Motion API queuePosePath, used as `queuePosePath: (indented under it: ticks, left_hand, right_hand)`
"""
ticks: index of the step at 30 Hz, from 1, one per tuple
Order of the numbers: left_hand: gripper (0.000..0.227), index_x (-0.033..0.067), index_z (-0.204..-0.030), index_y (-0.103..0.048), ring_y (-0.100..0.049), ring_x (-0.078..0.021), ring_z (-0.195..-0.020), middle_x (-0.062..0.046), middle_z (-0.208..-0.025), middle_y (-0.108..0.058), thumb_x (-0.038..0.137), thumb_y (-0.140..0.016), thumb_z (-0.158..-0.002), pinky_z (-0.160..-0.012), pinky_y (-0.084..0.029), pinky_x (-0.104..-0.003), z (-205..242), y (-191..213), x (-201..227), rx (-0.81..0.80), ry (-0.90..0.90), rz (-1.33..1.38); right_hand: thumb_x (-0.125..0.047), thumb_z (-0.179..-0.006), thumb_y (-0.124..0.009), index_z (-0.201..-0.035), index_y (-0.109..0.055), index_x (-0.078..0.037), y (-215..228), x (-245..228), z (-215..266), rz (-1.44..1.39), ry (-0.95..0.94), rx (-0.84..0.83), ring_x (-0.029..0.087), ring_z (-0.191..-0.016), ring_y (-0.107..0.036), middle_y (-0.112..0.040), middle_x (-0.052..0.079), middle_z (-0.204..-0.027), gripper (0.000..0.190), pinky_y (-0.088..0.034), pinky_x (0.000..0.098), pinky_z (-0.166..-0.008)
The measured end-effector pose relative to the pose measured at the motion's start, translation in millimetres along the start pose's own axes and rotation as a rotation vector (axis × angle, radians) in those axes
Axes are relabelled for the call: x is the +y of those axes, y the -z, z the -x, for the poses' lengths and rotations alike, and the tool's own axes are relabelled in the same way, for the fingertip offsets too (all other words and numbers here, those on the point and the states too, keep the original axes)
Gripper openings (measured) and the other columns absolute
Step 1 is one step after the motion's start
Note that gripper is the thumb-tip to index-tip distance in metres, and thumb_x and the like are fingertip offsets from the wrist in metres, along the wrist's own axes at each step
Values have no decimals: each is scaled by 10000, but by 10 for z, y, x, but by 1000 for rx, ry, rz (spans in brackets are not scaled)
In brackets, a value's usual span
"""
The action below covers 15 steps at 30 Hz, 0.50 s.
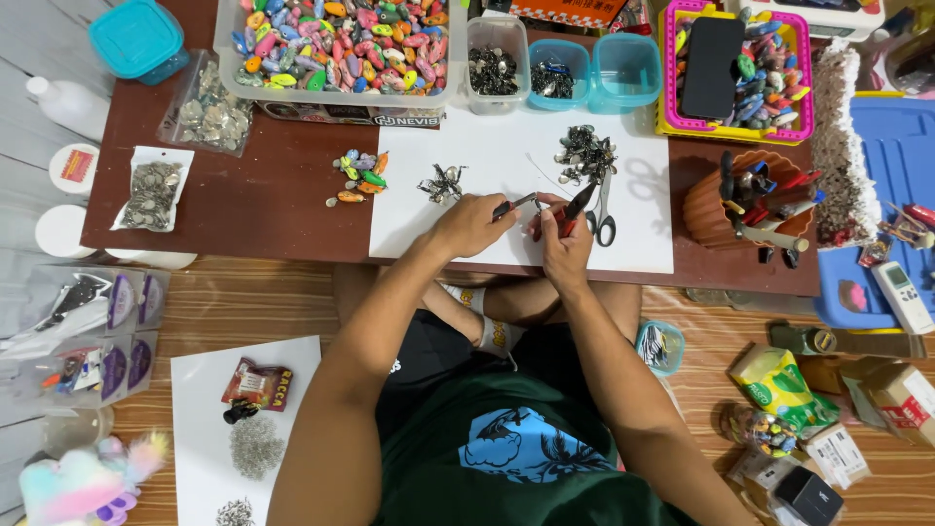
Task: Assembling fishing lures by attaching hooks and swivels using pliers.
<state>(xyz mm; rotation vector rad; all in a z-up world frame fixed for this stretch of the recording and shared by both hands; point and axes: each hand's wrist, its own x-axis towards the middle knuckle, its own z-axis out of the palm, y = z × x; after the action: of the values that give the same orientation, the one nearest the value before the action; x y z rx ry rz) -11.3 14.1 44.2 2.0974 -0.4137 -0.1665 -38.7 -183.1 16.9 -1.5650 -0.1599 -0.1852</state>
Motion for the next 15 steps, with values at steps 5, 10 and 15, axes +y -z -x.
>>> queuePosePath:
  ticks: [5, 10, 15]
  left_hand:
    - [420, 8, -840, -658, -679, -350, -588, -194, -642, -666, 405, -620, -972, -581, -494, -452, -14, 11, 56, -39, 65, -29]
    - [426, 11, -826, -657, -675, -368, -593, -200, -637, -661, 411, -627, -968, -585, -495, -460, -23, -17, 28, -21, 63, -65]
    - [461, 7, -812, -649, -678, -422, -661, -223, -673, -665, 439, -621, -969, -622, -508, -482, -31, -37, 6, 5, 19, -91]
  right_hand:
    - [-83, -1087, -554, -1223, -586, 68, 6, -14, 0, -1, -4, -13, 96, -766, -643, -662, 49, -855, 206, -531, 230, -713]
    - [-86, -1086, -552, -1235, -577, 63, 3, -5, -6, -27, 13, -21, 97, -776, -647, -648, 44, -867, 212, -535, 231, -716]
    - [-73, -1082, -550, -1240, -581, 69, 15, -4, 2, -63, -30, -6, 100, -766, -635, -652, 46, -855, 214, -525, 231, -711]
